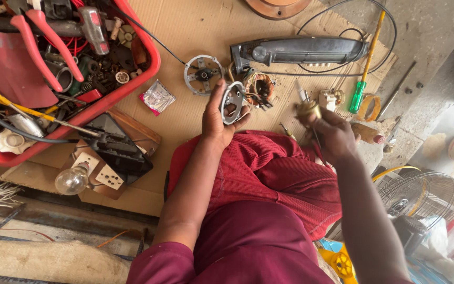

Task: The person sits on the floor and uses pliers and a screwdriver to disassemble a small electrical motor. They remove the rotor and stator components, inspect the internal wiring, and then reassemble the motor parts.

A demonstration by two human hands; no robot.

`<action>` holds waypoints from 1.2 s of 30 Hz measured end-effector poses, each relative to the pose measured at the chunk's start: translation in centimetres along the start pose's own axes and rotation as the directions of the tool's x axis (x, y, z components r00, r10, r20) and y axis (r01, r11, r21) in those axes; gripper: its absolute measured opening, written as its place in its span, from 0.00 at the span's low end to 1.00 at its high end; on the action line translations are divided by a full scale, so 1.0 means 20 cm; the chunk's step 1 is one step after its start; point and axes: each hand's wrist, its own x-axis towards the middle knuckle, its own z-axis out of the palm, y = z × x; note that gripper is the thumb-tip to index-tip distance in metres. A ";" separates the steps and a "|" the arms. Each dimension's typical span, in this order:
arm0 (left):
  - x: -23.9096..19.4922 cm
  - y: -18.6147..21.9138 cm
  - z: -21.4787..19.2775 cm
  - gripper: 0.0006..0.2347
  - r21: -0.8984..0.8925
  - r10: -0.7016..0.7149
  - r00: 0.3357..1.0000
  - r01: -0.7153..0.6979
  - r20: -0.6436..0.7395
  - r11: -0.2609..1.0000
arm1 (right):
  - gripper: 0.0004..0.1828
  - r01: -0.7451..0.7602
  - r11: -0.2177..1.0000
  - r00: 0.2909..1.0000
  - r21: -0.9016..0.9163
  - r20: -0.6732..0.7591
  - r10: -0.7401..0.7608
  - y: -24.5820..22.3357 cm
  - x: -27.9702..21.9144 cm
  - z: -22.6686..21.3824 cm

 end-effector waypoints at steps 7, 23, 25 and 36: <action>-0.02 -0.01 -0.03 0.27 -0.059 0.000 0.997 0.005 0.081 0.998 | 0.31 0.033 0.998 0.962 0.047 -0.274 -0.019 0.31 0.35 0.02; -0.03 -0.03 -0.04 0.30 -0.188 -0.030 0.997 0.041 0.065 0.981 | 0.33 0.065 0.986 0.867 -0.157 -0.480 -0.134 0.54 0.64 0.01; -0.02 -0.03 -0.05 0.30 -0.175 -0.025 0.993 0.045 0.115 0.984 | 0.30 0.128 0.961 0.850 -0.247 -0.472 -0.234 0.58 0.69 -0.01; -0.15 0.00 0.03 0.37 -0.252 -0.107 0.945 0.190 0.310 0.949 | 0.35 -0.052 0.787 0.913 -0.615 -0.349 -0.213 0.51 0.69 -0.01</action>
